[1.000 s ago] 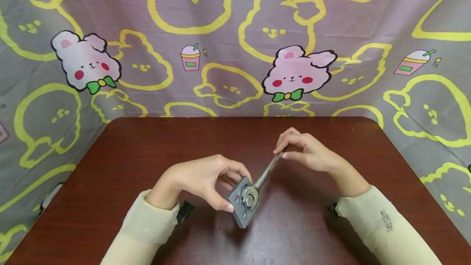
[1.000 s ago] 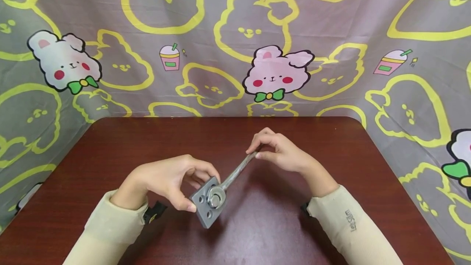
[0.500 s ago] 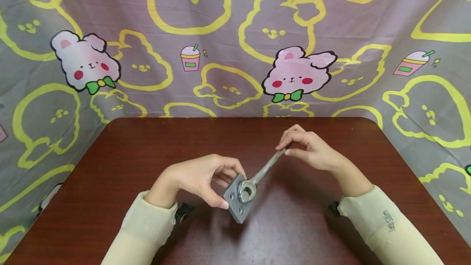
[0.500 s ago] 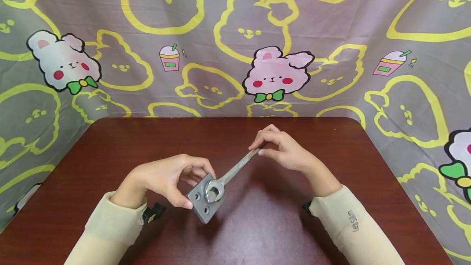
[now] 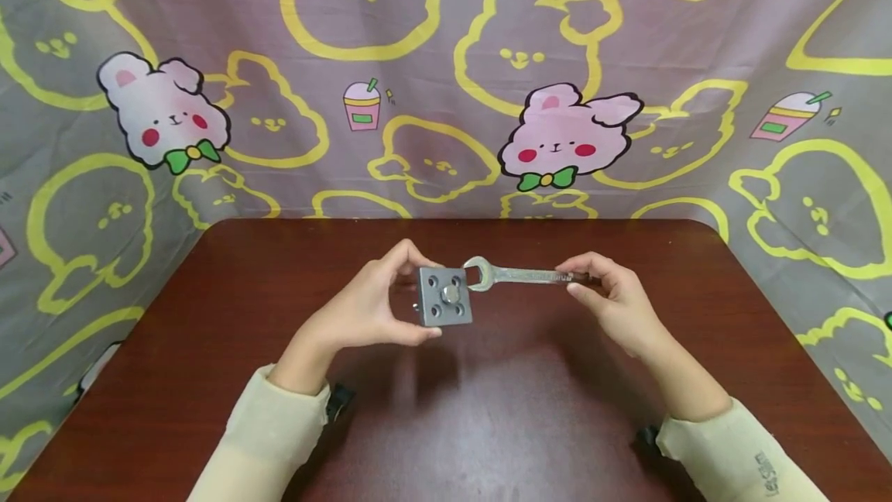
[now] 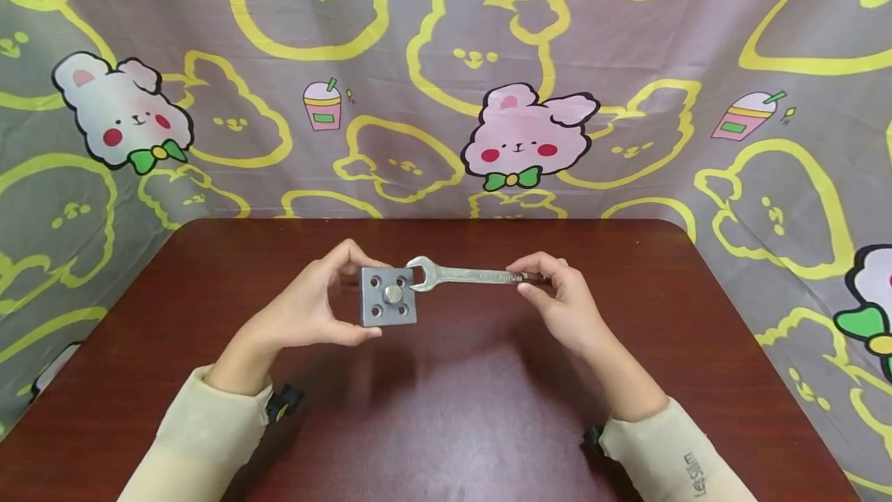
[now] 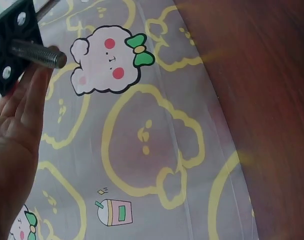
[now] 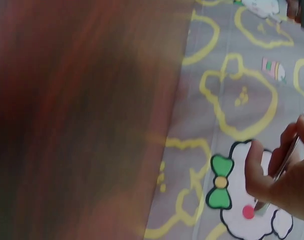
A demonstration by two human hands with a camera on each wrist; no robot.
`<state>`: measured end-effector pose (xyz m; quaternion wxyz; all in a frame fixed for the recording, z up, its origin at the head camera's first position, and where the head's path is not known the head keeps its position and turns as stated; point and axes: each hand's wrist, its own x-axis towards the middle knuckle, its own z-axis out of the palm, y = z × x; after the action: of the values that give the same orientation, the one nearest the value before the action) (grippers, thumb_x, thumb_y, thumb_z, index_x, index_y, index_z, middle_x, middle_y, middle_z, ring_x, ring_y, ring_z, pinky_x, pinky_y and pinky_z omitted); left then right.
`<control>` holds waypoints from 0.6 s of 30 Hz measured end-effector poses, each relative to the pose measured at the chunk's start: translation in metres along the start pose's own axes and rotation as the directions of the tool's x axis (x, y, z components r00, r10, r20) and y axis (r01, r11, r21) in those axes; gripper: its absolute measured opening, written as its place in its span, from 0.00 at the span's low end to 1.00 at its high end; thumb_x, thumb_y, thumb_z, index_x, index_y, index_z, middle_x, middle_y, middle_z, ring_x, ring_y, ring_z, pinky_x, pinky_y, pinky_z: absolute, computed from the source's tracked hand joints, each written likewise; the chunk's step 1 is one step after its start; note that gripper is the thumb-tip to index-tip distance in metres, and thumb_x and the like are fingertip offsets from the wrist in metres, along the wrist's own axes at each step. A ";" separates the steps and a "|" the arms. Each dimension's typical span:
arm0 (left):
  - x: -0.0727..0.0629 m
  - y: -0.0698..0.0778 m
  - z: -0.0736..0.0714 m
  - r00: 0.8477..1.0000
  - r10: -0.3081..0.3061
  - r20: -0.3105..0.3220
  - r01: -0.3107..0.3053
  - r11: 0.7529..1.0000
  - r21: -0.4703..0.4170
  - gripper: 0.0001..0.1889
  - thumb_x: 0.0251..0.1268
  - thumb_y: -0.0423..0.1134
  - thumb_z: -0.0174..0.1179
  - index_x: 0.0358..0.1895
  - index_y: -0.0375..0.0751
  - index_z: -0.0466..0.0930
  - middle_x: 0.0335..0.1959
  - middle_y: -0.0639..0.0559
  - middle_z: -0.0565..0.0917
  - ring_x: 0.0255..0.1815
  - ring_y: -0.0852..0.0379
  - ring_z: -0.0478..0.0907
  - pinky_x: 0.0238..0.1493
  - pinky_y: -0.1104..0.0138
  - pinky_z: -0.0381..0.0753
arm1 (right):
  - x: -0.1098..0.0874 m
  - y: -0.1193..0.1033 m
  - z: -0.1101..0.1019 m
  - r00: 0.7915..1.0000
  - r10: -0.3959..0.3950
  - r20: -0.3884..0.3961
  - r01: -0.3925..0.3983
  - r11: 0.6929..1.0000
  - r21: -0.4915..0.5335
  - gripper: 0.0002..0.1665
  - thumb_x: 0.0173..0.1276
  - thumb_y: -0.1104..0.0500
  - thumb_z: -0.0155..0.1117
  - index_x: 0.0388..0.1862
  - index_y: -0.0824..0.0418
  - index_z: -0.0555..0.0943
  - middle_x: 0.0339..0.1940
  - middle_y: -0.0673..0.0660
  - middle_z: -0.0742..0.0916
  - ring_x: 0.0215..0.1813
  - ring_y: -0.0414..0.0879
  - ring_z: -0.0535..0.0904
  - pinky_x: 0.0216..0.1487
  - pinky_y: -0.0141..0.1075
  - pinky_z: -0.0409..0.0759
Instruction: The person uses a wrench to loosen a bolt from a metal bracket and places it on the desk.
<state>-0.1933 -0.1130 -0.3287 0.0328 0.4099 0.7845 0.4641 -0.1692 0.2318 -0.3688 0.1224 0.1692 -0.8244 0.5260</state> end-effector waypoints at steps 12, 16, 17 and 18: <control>0.009 -0.007 0.007 0.954 0.117 -0.275 -0.065 0.979 0.191 0.36 0.40 0.34 0.80 0.53 0.37 0.66 0.57 0.47 0.84 0.45 0.57 0.85 0.47 0.62 0.85 | -0.019 -0.020 0.028 0.949 0.307 -0.077 -0.291 0.942 0.170 0.15 0.67 0.74 0.58 0.52 0.71 0.78 0.31 0.43 0.80 0.35 0.37 0.72 0.33 0.29 0.78; 0.012 -0.010 0.008 0.929 0.144 -0.341 -0.076 0.976 0.206 0.36 0.39 0.32 0.79 0.52 0.35 0.66 0.57 0.45 0.84 0.45 0.55 0.84 0.48 0.63 0.85 | -0.020 -0.024 0.039 0.925 0.368 -0.091 -0.343 0.915 0.213 0.16 0.67 0.74 0.58 0.53 0.71 0.78 0.29 0.44 0.78 0.34 0.37 0.71 0.32 0.28 0.77; 0.012 -0.010 0.008 0.924 0.143 -0.354 -0.074 0.977 0.202 0.36 0.39 0.32 0.79 0.52 0.35 0.66 0.57 0.46 0.84 0.45 0.56 0.84 0.47 0.63 0.85 | -0.020 -0.024 0.041 0.923 0.374 -0.093 -0.348 0.912 0.219 0.16 0.67 0.74 0.58 0.53 0.71 0.78 0.29 0.45 0.78 0.34 0.37 0.71 0.32 0.28 0.77; 0.012 -0.011 0.008 0.920 0.142 -0.364 -0.072 0.977 0.199 0.36 0.39 0.32 0.79 0.52 0.35 0.66 0.57 0.46 0.84 0.45 0.56 0.84 0.47 0.63 0.85 | -0.020 -0.025 0.043 0.921 0.378 -0.094 -0.351 0.910 0.221 0.16 0.67 0.74 0.58 0.53 0.71 0.78 0.29 0.45 0.77 0.34 0.37 0.71 0.31 0.28 0.77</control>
<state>-0.2044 -0.1014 -0.3376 -0.1812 0.3568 0.7916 0.4618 -0.1417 0.1859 -0.3743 0.0595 -0.0124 -0.7743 0.6299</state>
